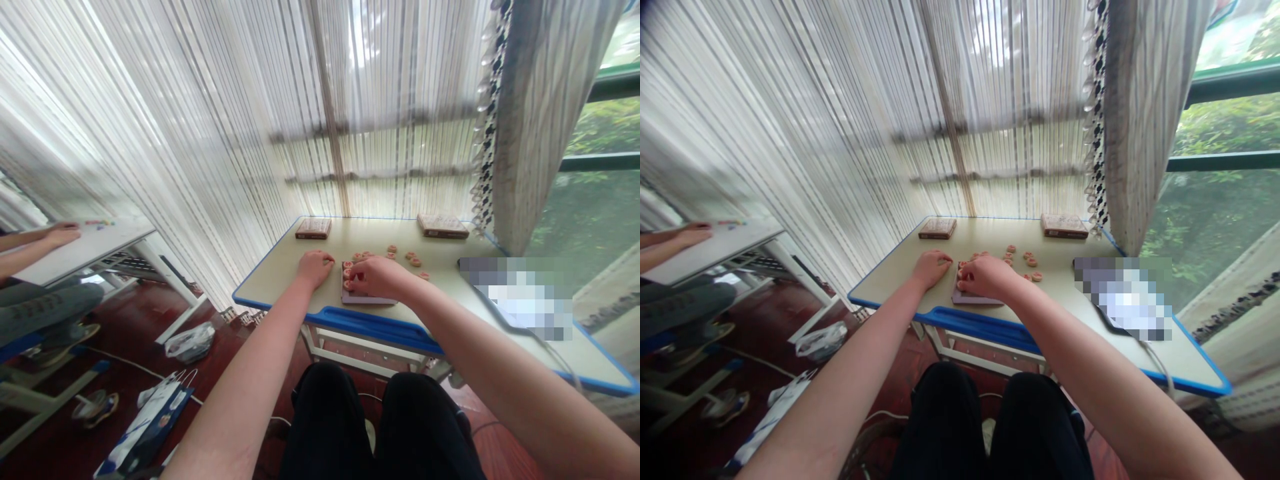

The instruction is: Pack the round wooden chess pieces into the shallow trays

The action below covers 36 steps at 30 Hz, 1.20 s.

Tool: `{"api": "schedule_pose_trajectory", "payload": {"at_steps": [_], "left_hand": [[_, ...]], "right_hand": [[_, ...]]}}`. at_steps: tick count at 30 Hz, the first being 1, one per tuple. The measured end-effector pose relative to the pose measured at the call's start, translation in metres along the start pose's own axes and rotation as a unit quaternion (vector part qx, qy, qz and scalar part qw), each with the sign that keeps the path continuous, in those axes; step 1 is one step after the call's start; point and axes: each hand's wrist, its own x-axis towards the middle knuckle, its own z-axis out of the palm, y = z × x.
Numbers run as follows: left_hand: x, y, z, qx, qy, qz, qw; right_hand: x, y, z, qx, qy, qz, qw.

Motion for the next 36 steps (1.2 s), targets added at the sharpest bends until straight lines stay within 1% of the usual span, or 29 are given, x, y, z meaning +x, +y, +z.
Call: {"api": "schedule_pose_trajectory", "payload": {"at_steps": [1, 3, 5, 6, 8, 10, 12, 14, 15, 17, 19, 22, 25, 27, 29, 30, 32, 36], "left_hand": [[0.000, 0.000, 0.000, -0.003, 0.002, -0.001, 1.000], [-0.001, 0.001, -0.001, -0.008, 0.018, -0.006, 1.000], [-0.002, 0.003, -0.002, -0.009, 0.050, -0.006, 0.999], [-0.002, 0.004, -0.003, -0.008, 0.072, -0.005, 0.997], [-0.004, 0.007, -0.005, -0.002, 0.124, 0.002, 0.992], [-0.006, 0.010, -0.007, 0.008, 0.163, 0.013, 0.986], [-0.007, 0.012, -0.007, 0.020, 0.164, 0.024, 0.986], [-0.007, 0.013, -0.006, 0.029, 0.142, 0.031, 0.989], [-0.007, 0.013, -0.005, 0.032, 0.134, 0.031, 0.990], [-0.007, 0.012, -0.003, 0.036, 0.133, 0.030, 0.990], [-0.007, 0.012, -0.003, 0.039, 0.135, 0.029, 0.990], [-0.007, 0.012, -0.003, 0.043, 0.114, 0.020, 0.992], [-0.006, 0.013, -0.002, 0.044, 0.082, 0.006, 0.996], [-0.005, 0.013, -0.002, 0.049, 0.061, -0.003, 0.997], [-0.004, 0.012, -0.001, 0.060, 0.036, -0.009, 0.998], [-0.004, 0.012, -0.001, 0.065, 0.027, -0.009, 0.997], [-0.004, 0.011, -0.001, 0.072, 0.019, -0.003, 0.997], [-0.004, 0.011, 0.000, 0.073, 0.018, -0.001, 0.997]], "right_hand": [[0.000, 0.004, -0.003, 0.011, 0.017, 0.018, 1.000], [0.001, 0.017, -0.009, 0.023, 0.078, 0.068, 0.994], [0.001, 0.036, -0.012, 0.012, 0.138, 0.135, 0.981], [0.001, 0.047, -0.013, -0.001, 0.154, 0.180, 0.972], [-0.001, 0.071, -0.012, -0.037, 0.145, 0.274, 0.950], [-0.005, 0.091, -0.008, -0.074, 0.111, 0.359, 0.924], [-0.008, 0.107, -0.005, -0.070, 0.051, 0.408, 0.909], [-0.009, 0.117, -0.002, -0.043, -0.001, 0.417, 0.908], [-0.009, 0.120, -0.002, -0.029, -0.014, 0.412, 0.911], [-0.008, 0.122, -0.002, -0.012, -0.016, 0.396, 0.918], [-0.008, 0.121, -0.003, 0.001, -0.007, 0.392, 0.920], [-0.008, 0.114, -0.003, 0.006, 0.008, 0.404, 0.915], [-0.007, 0.103, -0.001, -0.056, 0.059, 0.415, 0.906], [-0.006, 0.097, 0.002, -0.089, 0.093, 0.378, 0.917], [-0.004, 0.095, 0.004, -0.084, 0.104, 0.328, 0.935], [-0.004, 0.096, 0.004, -0.072, 0.103, 0.321, 0.939], [-0.004, 0.101, 0.002, -0.041, 0.096, 0.353, 0.930], [-0.007, 0.118, -0.002, 0.007, 0.050, 0.456, 0.889]]}}
